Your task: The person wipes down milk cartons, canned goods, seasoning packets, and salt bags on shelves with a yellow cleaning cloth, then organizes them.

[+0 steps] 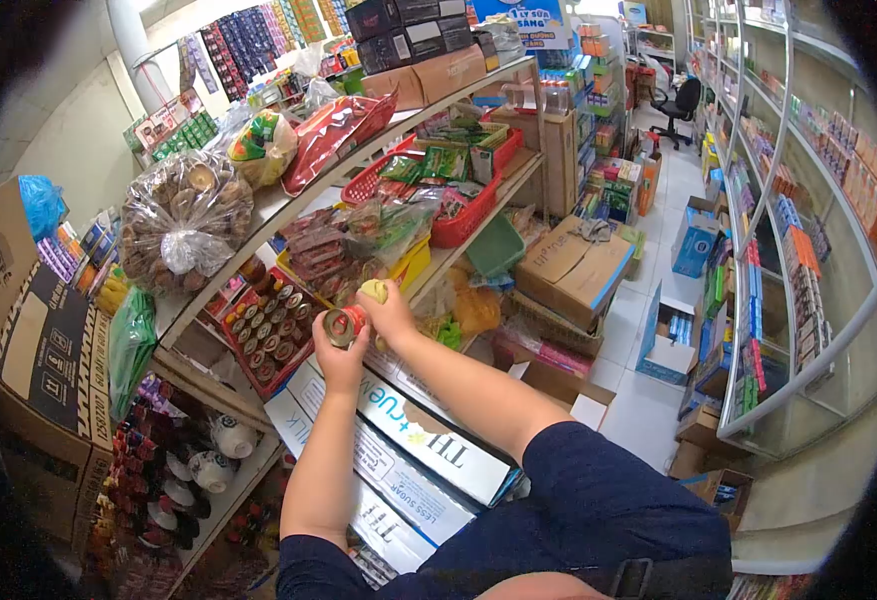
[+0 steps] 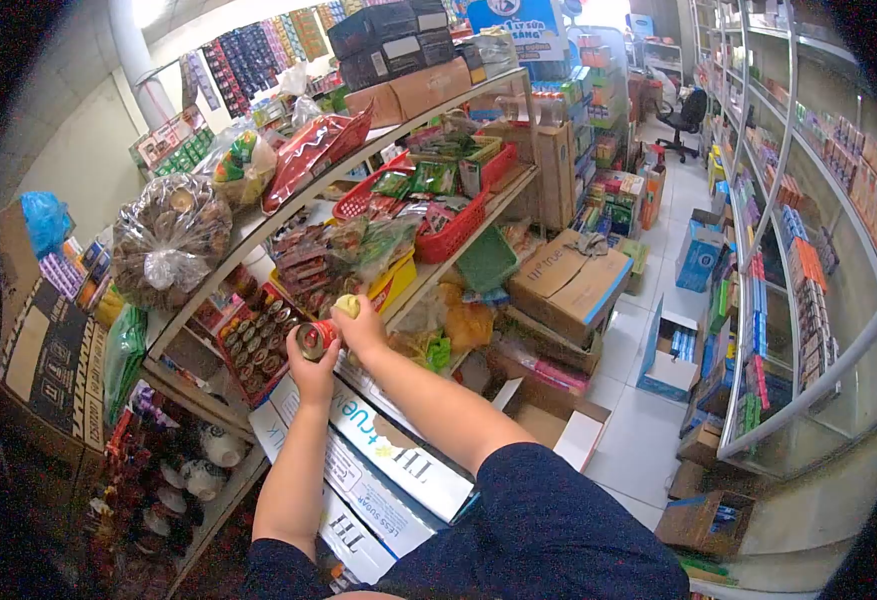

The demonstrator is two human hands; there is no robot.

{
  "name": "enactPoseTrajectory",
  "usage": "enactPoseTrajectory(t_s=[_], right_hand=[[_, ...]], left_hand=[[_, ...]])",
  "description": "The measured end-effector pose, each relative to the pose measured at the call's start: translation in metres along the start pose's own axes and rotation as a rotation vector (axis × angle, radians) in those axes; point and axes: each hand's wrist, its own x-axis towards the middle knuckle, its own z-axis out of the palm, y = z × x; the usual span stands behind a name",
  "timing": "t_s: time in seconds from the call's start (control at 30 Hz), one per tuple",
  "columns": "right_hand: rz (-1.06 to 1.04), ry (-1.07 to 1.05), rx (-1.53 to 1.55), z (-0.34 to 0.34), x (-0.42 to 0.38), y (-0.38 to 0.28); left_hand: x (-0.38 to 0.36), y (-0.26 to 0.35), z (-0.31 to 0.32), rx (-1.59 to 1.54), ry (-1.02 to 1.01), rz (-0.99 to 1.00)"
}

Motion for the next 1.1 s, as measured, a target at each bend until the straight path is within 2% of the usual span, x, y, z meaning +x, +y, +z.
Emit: enactPoseTrajectory(t_s=[0.03,0.17,0.23,0.37,0.47,0.5,0.53,0.57,0.63,0.67,0.8,0.83,0.9,0.97,1.0,1.1], right_hand=[[0.069,-0.032,0.037,0.002,0.003,0.007],[0.067,-0.077,0.086,0.002,0.004,0.01],[0.021,-0.071,0.211,0.009,0.007,0.023],[-0.024,-0.019,0.133,-0.003,-0.003,-0.002],[-0.017,0.038,0.055,-0.004,-0.005,-0.005],[-0.02,0.031,0.074,0.003,0.007,0.015],[0.035,0.009,0.064,-0.003,0.003,0.001],[0.004,0.026,0.019,-0.006,-0.001,-0.008],[-0.001,0.084,-0.145,-0.008,0.0,-0.008],[0.038,0.083,-0.136,-0.01,-0.003,-0.015],[0.112,0.054,-0.157,-0.01,0.005,0.001],[0.126,0.041,-0.134,-0.01,0.004,-0.001],[0.16,0.016,-0.094,-0.011,0.002,-0.004],[0.168,0.0,-0.104,-0.01,0.0,-0.006],[0.182,-0.013,-0.107,-0.011,-0.002,-0.012],[0.167,-0.048,-0.179,-0.008,-0.005,-0.013]], left_hand=[[0.0,0.0,0.0,-0.018,0.006,-0.019],[0.003,-0.003,-0.001,-0.32,-0.009,-0.191],[0.007,-0.031,-0.002,-0.231,0.02,-0.135],[0.007,-0.012,-0.001,-0.433,-0.041,-0.298],[0.009,-0.035,0.003,-0.237,-0.01,-0.182],[0.008,-0.036,0.002,-0.147,0.007,-0.151],[0.008,-0.03,0.002,-0.009,0.033,-0.07],[0.008,-0.019,0.001,0.132,0.059,0.009],[0.009,-0.006,-0.001,0.392,0.125,0.3],[0.01,0.002,-0.003,0.348,0.103,0.271],[0.037,0.01,-0.024,0.373,0.332,0.299],[0.049,0.007,-0.033,0.324,0.401,0.207],[0.062,0.013,-0.054,0.108,0.411,0.063],[0.084,-0.041,-0.079,0.175,0.368,0.0],[0.088,-0.044,-0.084,0.208,0.349,-0.033],[0.088,-0.047,-0.095,0.534,-0.025,-0.107]])
